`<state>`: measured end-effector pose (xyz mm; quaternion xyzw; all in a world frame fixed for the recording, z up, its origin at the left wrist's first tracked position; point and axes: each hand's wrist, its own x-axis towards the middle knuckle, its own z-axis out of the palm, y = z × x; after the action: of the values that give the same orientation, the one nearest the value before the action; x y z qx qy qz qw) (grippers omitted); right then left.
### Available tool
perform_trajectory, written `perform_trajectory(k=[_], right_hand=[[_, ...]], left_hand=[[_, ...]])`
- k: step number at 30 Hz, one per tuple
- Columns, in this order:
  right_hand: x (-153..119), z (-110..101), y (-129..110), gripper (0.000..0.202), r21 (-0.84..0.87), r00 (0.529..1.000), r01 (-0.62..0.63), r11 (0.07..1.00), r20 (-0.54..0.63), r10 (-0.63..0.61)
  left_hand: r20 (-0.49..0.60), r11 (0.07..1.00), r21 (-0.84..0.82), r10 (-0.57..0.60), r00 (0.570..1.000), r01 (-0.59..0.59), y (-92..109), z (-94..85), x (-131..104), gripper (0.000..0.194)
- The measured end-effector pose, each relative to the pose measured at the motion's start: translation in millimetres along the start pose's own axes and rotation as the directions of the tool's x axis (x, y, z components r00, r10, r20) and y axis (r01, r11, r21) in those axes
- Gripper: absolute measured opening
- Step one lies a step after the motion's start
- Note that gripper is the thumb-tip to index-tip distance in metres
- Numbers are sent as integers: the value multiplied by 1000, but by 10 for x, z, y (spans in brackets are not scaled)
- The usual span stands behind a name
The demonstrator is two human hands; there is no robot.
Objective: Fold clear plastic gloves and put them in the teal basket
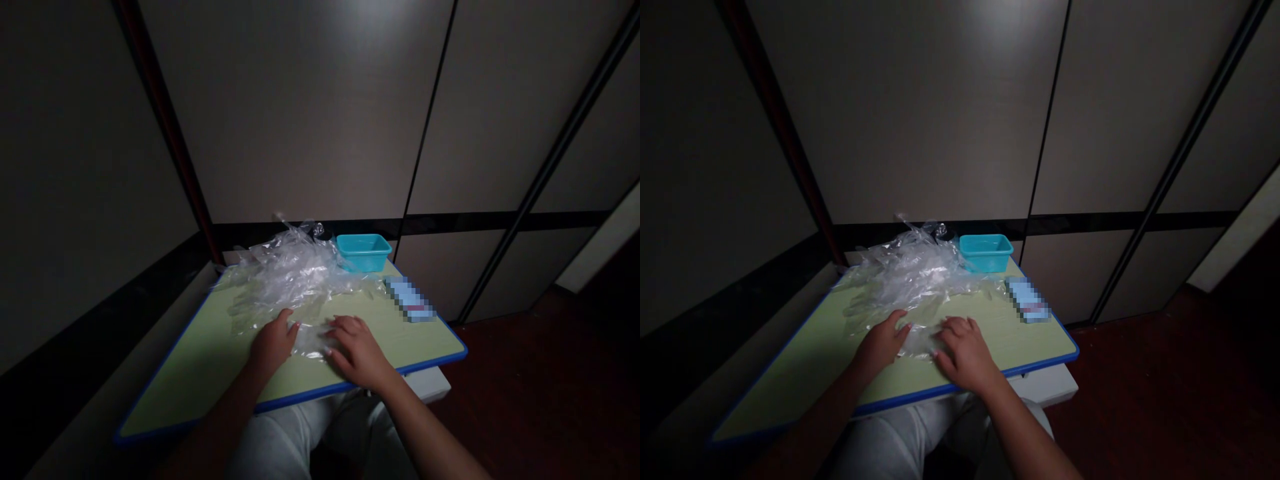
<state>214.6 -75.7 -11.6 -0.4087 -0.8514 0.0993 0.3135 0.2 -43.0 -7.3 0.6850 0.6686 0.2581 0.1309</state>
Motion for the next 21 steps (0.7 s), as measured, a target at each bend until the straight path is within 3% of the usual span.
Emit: perform_trajectory(k=[2, 5, 7, 9, 12, 15, 18, 21], right_hand=[[-79, 15, -54, 42, -45, 997, -30, 999, 66, 33], [-118, 26, -64, 61, -66, 988, -74, 995, 134, 82], [-101, 32, -51, 66, -65, 979, -69, 995, 190, 80], [-74, 44, -41, 66, -65, 967, -46, 997, 246, 60], [-59, 64, -47, 63, -70, 958, -34, 997, 282, 53], [-100, 60, -78, 63, -77, 965, -40, 996, 256, 58], [-159, 47, -104, 56, -78, 988, -70, 995, 129, 80], [-138, 53, -83, 31, -62, 977, -213, 975, -40, 211]], left_hand=[[-38, 996, 71, 50, 998, -48, -10, -26, -31, 32], [-59, 937, 217, 293, 954, -275, -74, -52, -101, 39], [42, 851, 256, 464, 885, -459, -148, -53, -148, 44], [182, 805, 219, 522, 833, -552, -232, -42, -185, 48], [297, 811, 178, 496, 816, -557, -343, -9, -221, 50], [304, 831, 152, 476, 825, -535, -408, 27, -243, 49], [269, 834, 136, 488, 830, -534, -423, 45, -253, 48], [158, 832, 148, 513, 843, -534, -411, 43, -249, 47]])
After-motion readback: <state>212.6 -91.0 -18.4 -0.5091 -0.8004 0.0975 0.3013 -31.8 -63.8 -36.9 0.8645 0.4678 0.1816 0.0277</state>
